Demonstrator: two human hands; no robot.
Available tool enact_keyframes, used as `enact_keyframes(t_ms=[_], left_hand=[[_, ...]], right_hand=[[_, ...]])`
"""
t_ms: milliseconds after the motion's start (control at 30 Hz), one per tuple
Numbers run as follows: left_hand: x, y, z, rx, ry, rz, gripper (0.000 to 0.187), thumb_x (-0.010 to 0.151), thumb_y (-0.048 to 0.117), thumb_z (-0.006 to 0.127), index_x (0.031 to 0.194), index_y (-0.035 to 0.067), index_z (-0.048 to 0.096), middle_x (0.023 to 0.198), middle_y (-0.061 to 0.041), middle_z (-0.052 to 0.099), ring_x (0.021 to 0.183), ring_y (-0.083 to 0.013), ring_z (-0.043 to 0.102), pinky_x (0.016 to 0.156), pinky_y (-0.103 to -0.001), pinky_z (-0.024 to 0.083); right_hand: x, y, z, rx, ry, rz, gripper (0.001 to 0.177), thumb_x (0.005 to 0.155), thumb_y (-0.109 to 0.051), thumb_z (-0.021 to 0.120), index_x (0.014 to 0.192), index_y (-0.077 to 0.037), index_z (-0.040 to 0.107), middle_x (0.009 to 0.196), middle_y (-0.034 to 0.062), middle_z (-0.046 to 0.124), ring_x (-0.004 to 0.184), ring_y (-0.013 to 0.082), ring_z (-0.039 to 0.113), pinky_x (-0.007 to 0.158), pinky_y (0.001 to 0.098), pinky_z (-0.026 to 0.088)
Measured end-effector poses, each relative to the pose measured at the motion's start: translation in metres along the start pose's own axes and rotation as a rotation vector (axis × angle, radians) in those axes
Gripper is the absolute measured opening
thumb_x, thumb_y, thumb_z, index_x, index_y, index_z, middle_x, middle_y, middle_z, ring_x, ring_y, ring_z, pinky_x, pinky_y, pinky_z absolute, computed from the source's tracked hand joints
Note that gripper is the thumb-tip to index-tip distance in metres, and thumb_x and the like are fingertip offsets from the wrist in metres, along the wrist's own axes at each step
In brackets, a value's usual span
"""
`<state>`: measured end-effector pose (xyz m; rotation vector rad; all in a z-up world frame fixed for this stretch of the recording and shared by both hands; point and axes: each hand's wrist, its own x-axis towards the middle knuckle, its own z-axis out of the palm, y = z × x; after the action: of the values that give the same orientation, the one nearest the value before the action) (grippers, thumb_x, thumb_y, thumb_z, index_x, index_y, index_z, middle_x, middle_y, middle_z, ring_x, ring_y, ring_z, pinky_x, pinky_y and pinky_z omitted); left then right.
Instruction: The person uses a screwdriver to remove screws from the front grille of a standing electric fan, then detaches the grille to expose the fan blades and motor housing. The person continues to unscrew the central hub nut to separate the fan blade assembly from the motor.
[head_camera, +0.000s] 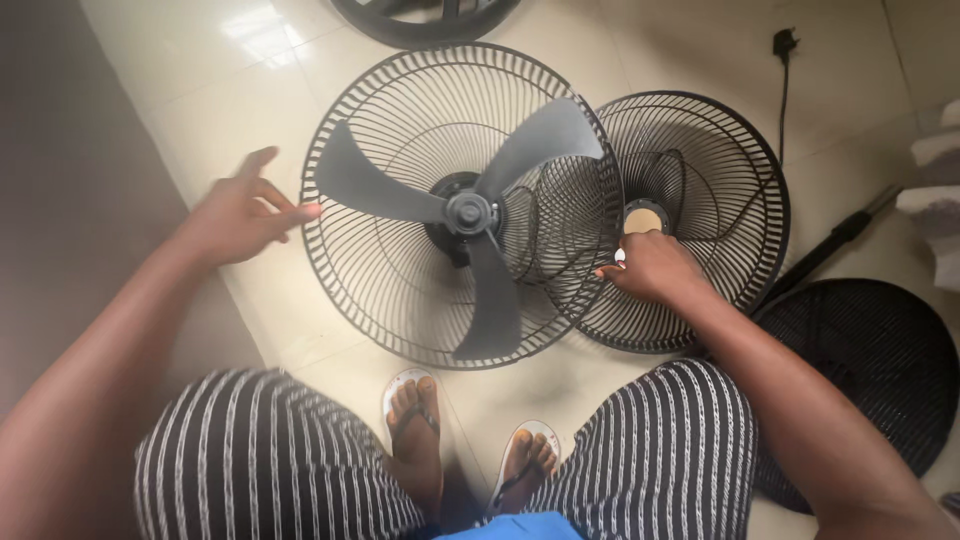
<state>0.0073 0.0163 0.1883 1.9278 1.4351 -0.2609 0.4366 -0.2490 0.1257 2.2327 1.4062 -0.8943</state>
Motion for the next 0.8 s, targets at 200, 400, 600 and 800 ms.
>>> enact_keyframes(t_ms=[200,400,600,800], left_hand=[[-0.096,-0.045,-0.038,0.107,0.337,0.119,0.081,0.091,0.037,0.080,0.154,-0.002,0.049,0.109,-0.017,0.077,0.090,-0.0268,0.072,0.081,-0.040,0.056],[-0.156,-0.024,-0.050,-0.252,0.530,0.175,0.056,0.099,0.012,0.075,0.147,-0.011,0.054,0.107,-0.019,0.072,0.084,-0.0145,0.068,0.067,-0.024,0.054],[-0.209,0.022,-0.048,-0.297,0.525,0.207,0.048,0.096,0.008,0.073,0.139,-0.009,0.058,0.101,-0.016,0.072,0.083,-0.0131,0.069,0.072,-0.023,0.056],[-0.235,0.049,-0.038,-0.319,0.492,0.399,0.039,0.091,0.006,0.075,0.128,-0.004,0.067,0.090,-0.009,0.076,0.076,-0.0109,0.072,0.070,-0.023,0.058]], right_hand=[[-0.027,-0.014,-0.011,-0.081,0.151,-0.026,0.053,0.084,-0.053,0.076,0.112,-0.007,0.070,0.098,0.0196,0.073,0.093,0.0389,0.073,0.078,0.0514,0.060],[-0.040,-0.031,-0.026,-0.137,0.228,-0.101,0.047,0.086,-0.048,0.075,0.110,-0.008,0.070,0.095,0.0188,0.074,0.091,0.0379,0.073,0.077,0.0507,0.060],[-0.068,-0.056,-0.047,-0.068,0.404,-0.208,0.045,0.084,-0.045,0.076,0.104,-0.005,0.069,0.095,0.0179,0.073,0.083,0.0408,0.071,0.070,0.0529,0.057],[-0.081,-0.107,-0.064,0.202,0.343,-0.274,0.039,0.087,-0.044,0.075,0.095,-0.006,0.070,0.088,0.0151,0.074,0.087,0.0367,0.071,0.075,0.0510,0.055]])
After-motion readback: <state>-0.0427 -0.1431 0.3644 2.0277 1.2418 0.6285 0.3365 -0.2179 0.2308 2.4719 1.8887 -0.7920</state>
